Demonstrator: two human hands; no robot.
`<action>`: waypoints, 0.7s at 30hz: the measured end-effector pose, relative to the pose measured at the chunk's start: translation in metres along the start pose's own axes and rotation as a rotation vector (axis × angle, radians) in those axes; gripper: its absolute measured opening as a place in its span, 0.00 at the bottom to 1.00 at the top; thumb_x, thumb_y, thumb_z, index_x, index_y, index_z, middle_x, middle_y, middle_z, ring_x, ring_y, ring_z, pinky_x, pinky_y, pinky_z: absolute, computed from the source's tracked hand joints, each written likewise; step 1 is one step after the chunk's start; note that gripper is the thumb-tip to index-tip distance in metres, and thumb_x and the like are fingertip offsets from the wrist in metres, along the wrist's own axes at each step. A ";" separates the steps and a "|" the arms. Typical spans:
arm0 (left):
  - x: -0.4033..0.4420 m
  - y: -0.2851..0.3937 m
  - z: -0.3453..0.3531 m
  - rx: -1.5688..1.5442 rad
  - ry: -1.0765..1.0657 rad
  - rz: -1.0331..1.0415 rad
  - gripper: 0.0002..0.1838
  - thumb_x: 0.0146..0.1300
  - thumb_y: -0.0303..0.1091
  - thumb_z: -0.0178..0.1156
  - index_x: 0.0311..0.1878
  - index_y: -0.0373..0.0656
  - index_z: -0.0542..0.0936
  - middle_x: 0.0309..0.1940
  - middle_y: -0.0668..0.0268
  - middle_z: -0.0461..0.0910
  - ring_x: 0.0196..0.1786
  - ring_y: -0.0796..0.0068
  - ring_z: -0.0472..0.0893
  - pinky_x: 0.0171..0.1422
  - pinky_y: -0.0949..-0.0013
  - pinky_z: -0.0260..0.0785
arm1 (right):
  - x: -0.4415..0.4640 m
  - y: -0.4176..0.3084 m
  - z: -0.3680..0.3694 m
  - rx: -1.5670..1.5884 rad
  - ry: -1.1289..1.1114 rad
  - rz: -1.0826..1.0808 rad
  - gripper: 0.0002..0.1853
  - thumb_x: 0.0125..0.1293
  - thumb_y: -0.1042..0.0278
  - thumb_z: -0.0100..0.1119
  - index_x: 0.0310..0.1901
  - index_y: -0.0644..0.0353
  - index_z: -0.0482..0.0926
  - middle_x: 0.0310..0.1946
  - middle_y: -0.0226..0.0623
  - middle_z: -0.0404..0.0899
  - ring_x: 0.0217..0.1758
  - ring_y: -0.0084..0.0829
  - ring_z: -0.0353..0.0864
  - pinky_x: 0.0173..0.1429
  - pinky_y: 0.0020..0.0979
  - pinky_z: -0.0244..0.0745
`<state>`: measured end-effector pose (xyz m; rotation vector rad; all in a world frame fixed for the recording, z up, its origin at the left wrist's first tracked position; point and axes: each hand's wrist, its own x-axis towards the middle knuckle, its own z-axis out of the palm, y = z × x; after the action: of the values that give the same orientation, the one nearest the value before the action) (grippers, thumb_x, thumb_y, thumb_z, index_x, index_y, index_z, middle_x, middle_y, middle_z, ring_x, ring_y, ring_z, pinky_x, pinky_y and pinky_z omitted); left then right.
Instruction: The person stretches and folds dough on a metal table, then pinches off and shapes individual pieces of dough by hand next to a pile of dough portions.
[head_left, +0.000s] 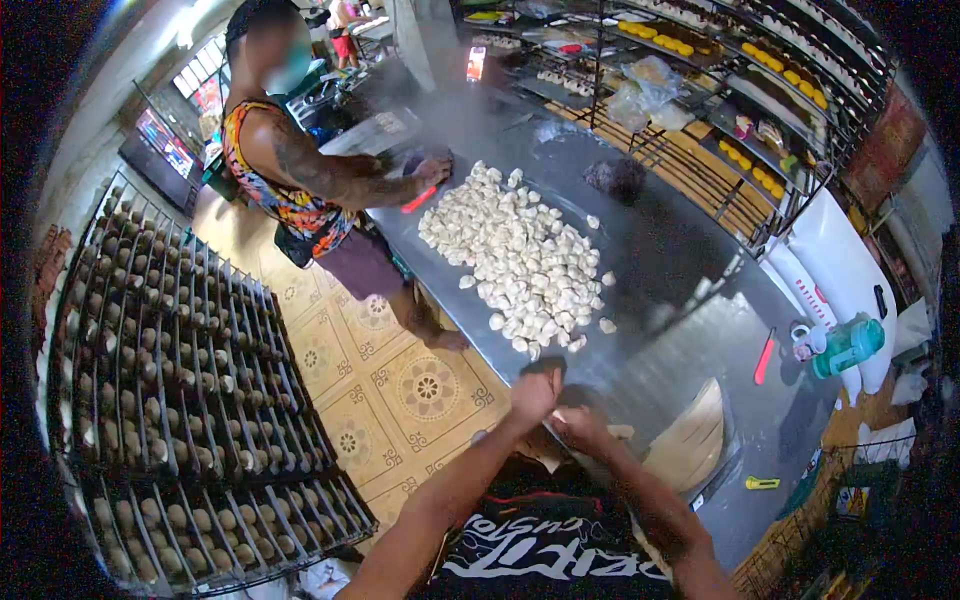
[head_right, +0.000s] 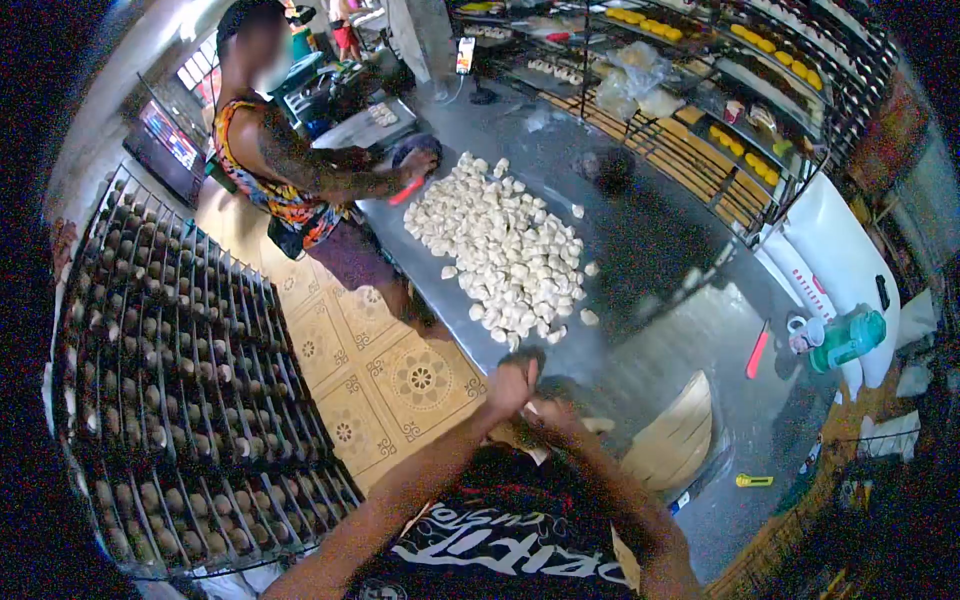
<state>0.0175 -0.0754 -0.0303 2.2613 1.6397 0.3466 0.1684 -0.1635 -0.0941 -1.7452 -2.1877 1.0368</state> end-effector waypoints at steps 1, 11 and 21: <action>0.016 -0.001 -0.001 -0.195 0.113 -0.099 0.26 0.74 0.49 0.50 0.30 0.39 0.86 0.27 0.50 0.85 0.28 0.46 0.83 0.34 0.50 0.74 | -0.004 0.009 0.006 0.040 0.074 -0.079 0.24 0.67 0.47 0.62 0.56 0.54 0.79 0.41 0.45 0.86 0.33 0.50 0.83 0.38 0.49 0.75; -0.022 -0.025 0.031 -0.510 -0.248 0.147 0.23 0.73 0.50 0.54 0.34 0.38 0.85 0.30 0.49 0.85 0.31 0.47 0.83 0.37 0.51 0.75 | -0.010 -0.064 -0.069 0.192 0.643 -0.229 0.23 0.68 0.56 0.61 0.60 0.58 0.77 0.34 0.51 0.85 0.28 0.50 0.81 0.32 0.47 0.73; -0.012 0.008 -0.007 -0.059 0.044 -0.047 0.32 0.75 0.50 0.49 0.21 0.36 0.83 0.17 0.49 0.80 0.20 0.39 0.78 0.27 0.44 0.71 | 0.001 -0.020 -0.036 0.157 -0.054 0.065 0.24 0.69 0.58 0.59 0.63 0.58 0.75 0.35 0.51 0.84 0.38 0.45 0.81 0.41 0.42 0.73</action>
<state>0.0181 -0.0878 -0.0204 2.1830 1.6790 0.4306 0.1704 -0.1499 -0.0556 -1.7475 -2.0303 1.2483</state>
